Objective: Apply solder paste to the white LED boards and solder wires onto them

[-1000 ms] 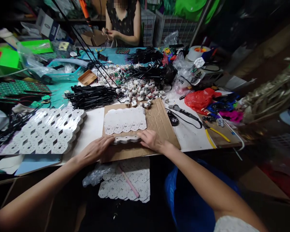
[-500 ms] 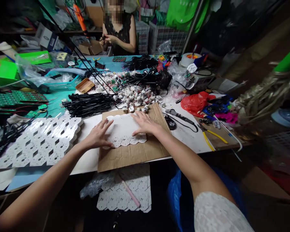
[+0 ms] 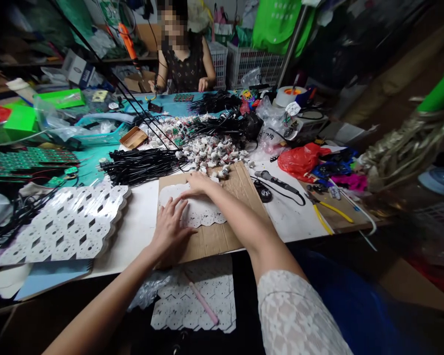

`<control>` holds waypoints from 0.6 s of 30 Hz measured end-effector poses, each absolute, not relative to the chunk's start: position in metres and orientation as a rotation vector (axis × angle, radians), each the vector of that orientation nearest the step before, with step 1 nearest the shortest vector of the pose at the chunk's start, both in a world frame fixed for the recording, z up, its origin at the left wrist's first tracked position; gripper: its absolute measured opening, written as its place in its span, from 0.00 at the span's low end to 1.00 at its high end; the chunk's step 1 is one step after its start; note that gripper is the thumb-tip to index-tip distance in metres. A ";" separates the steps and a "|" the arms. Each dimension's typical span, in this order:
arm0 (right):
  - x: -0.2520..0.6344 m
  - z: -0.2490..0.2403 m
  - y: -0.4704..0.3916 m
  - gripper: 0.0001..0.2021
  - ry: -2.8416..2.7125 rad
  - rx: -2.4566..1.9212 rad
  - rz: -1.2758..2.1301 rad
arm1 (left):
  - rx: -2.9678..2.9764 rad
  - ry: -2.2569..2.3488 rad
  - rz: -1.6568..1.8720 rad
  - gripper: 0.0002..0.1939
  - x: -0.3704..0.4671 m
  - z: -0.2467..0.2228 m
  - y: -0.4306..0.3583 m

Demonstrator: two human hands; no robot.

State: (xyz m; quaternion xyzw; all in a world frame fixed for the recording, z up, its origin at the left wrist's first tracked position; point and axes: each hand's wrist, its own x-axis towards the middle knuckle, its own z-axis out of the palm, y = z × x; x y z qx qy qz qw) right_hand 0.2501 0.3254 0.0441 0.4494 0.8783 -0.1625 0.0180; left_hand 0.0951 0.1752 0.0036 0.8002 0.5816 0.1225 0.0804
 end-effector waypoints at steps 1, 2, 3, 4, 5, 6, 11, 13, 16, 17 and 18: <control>0.250 0.046 0.326 0.34 2.700 1.387 -0.523 | 2.375 1.757 0.404 0.45 0.094 0.001 0.175; 0.251 0.048 0.326 0.33 2.679 1.376 -0.536 | 2.361 1.771 0.442 0.45 0.093 0.000 0.174; 0.251 0.051 0.325 0.32 2.669 1.362 -0.541 | 2.347 1.785 0.479 0.46 0.091 -0.001 0.173; 0.251 0.054 0.323 0.31 2.672 1.345 -0.540 | 2.335 1.797 0.515 0.47 0.091 -0.002 0.171; 0.251 0.057 0.319 0.29 2.680 1.321 -0.542 | 2.330 1.807 0.549 0.49 0.090 -0.003 0.170; 0.251 0.060 0.314 0.28 2.692 1.292 -0.547 | 2.331 1.818 0.581 0.50 0.090 -0.003 0.168; 0.257 0.067 0.274 0.38 2.732 1.106 -0.599 | 2.367 1.899 0.709 0.47 0.092 -0.010 0.158; 0.260 0.066 0.259 0.47 2.762 1.047 -0.546 | 2.377 1.913 0.746 0.47 0.093 -0.012 0.155; 0.260 0.063 0.245 0.48 2.779 1.092 -0.413 | 2.410 1.850 0.791 0.44 0.090 -0.005 0.152; 0.259 0.062 0.243 0.46 2.768 1.125 -0.403 | 2.415 1.816 0.816 0.42 0.087 -0.001 0.150; 0.259 0.061 0.241 0.44 2.755 1.151 -0.409 | 2.412 1.786 0.852 0.40 0.081 0.003 0.148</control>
